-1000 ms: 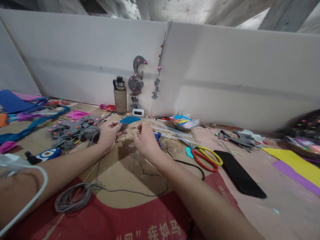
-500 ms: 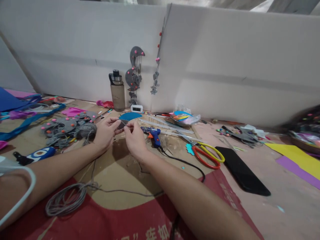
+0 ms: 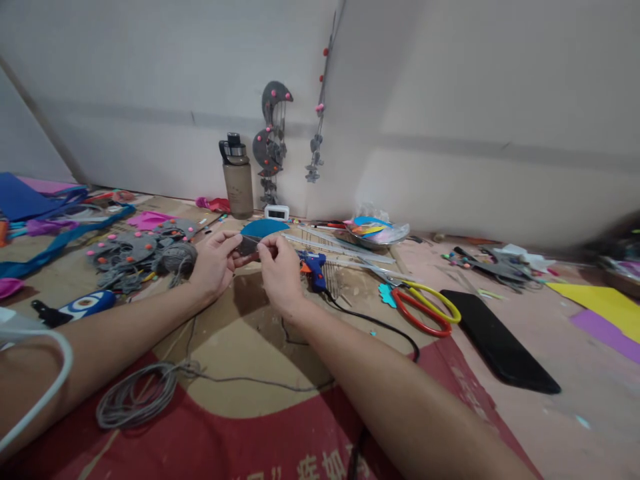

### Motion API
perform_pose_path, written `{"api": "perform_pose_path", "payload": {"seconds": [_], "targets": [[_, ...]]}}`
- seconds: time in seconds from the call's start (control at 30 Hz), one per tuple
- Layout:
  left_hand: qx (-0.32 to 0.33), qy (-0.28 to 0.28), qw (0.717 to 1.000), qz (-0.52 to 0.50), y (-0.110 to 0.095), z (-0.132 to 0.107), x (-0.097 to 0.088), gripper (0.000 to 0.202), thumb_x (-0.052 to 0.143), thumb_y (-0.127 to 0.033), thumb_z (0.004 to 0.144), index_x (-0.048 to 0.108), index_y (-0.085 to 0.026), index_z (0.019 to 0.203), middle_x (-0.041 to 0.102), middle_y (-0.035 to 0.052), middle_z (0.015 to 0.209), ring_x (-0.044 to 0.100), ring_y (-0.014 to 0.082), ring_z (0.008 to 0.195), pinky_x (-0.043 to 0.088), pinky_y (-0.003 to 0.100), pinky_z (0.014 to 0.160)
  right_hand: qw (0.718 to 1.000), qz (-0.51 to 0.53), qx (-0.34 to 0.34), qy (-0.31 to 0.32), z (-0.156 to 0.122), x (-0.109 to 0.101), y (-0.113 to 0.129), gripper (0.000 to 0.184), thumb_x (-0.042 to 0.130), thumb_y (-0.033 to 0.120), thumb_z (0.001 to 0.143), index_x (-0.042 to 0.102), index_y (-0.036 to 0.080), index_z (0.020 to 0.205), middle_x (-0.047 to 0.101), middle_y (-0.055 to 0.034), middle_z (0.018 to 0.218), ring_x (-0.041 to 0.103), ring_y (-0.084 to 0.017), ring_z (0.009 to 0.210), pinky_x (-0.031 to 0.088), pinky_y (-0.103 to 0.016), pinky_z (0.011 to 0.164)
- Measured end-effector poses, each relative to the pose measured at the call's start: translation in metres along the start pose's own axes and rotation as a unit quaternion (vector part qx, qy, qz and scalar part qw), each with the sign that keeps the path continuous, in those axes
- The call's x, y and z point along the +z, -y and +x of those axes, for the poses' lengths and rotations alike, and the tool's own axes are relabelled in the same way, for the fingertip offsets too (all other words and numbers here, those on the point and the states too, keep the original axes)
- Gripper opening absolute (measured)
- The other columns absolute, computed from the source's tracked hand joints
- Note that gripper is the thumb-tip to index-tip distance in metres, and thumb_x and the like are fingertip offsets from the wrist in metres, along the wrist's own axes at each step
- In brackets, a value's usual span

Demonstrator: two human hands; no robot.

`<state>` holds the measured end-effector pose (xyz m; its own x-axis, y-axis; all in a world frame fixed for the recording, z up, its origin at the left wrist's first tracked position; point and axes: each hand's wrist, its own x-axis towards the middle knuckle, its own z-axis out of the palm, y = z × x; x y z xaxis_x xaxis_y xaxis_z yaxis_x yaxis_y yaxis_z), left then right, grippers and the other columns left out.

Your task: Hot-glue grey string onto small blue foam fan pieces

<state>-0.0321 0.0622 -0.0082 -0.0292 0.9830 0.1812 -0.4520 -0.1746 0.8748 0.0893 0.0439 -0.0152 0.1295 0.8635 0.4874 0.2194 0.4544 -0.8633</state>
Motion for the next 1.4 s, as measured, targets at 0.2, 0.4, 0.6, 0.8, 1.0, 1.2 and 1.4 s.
{"api": "perform_pose_path", "payload": {"seconds": [0.2, 0.4, 0.6, 0.8, 1.0, 1.2, 1.4], "targets": [[-0.004, 0.006, 1.000, -0.002, 0.000, -0.001, 0.001, 0.016, 0.065, -0.022, 0.068, 0.051, -0.018, 0.075, 0.064, -0.0007, 0.069, 0.067, 0.0158, 0.069, 0.056, 0.035, 0.070, 1.000, -0.017, -0.001, -0.019, 0.003, -0.003, 0.000, 0.015, 0.047, 0.030, 0.080, 0.055, 0.018, 0.078, 0.061, -0.0020, 0.078, 0.053, -0.013, 0.073, 0.041, -0.026, 0.070], [-0.022, 0.010, 1.000, -0.007, -0.002, -0.004, 0.004, 0.018, 0.064, -0.022, 0.068, 0.049, -0.018, 0.077, 0.065, 0.0002, 0.070, 0.068, 0.0174, 0.070, 0.056, 0.036, 0.069, 0.999, -0.030, 0.016, -0.034, 0.004, -0.004, 0.002, 0.016, 0.047, 0.031, 0.080, 0.055, 0.018, 0.076, 0.060, -0.0012, 0.075, 0.053, -0.013, 0.070, 0.040, -0.026, 0.067], [-0.025, 0.019, 0.999, -0.008, -0.001, -0.005, 0.004, 0.018, 0.064, -0.022, 0.068, 0.049, -0.018, 0.078, 0.066, 0.0008, 0.072, 0.068, 0.0187, 0.074, 0.056, 0.037, 0.070, 0.998, -0.038, 0.036, -0.047, 0.005, -0.006, 0.005, 0.015, 0.049, 0.031, 0.078, 0.054, 0.018, 0.074, 0.059, 0.0003, 0.073, 0.051, -0.012, 0.067, 0.039, -0.025, 0.065], [-0.031, 0.023, 0.999, -0.011, 0.001, -0.004, 0.003, 0.018, 0.064, -0.023, 0.068, 0.050, -0.019, 0.079, 0.066, 0.0011, 0.074, 0.069, 0.0190, 0.074, 0.055, 0.037, 0.071, 0.997, -0.029, 0.056, -0.050, 0.006, -0.007, 0.006, 0.014, 0.051, 0.032, 0.076, 0.054, 0.019, 0.073, 0.057, 0.0019, 0.069, 0.049, -0.012, 0.063, 0.037, -0.024, 0.061], [-0.036, 0.033, 0.999, -0.021, 0.001, -0.004, 0.002, 0.017, 0.064, -0.023, 0.069, 0.051, -0.018, 0.080, 0.067, 0.0013, 0.074, 0.069, 0.0191, 0.074, 0.055, 0.037, 0.071, 0.997, 0.009, 0.065, -0.035, 0.008, -0.006, 0.000, 0.014, 0.051, 0.031, 0.074, 0.056, 0.018, 0.071, 0.055, 0.0030, 0.065, 0.047, -0.011, 0.060, 0.036, -0.024, 0.059], [-0.051, 0.050, 0.997, -0.023, 0.003, -0.002, -0.001, 0.017, 0.064, -0.023, 0.070, 0.051, -0.019, 0.080, 0.068, 0.0018, 0.077, 0.068, 0.0186, 0.077, 0.055, 0.038, 0.075, 0.994, 0.063, 0.090, -0.023, 0.009, -0.006, -0.005, 0.015, 0.052, 0.033, 0.072, 0.055, 0.019, 0.069, 0.052, 0.0036, 0.063, 0.041, -0.009, 0.055, 0.036, -0.023, 0.056], [-0.051, 0.063, 0.996, -0.025, 0.003, -0.002, -0.001, 0.016, 0.063, -0.021, 0.070, 0.053, -0.017, 0.081, 0.068, 0.0033, 0.078, 0.068, 0.0193, 0.077, 0.055, 0.038, 0.075, 0.992, 0.076, 0.100, -0.027, 0.011, -0.006, -0.007, 0.015, 0.053, 0.033, 0.071, 0.054, 0.018, 0.067, 0.052, 0.0035, 0.062, 0.039, -0.009, 0.054, 0.035, -0.022, 0.055]]}}
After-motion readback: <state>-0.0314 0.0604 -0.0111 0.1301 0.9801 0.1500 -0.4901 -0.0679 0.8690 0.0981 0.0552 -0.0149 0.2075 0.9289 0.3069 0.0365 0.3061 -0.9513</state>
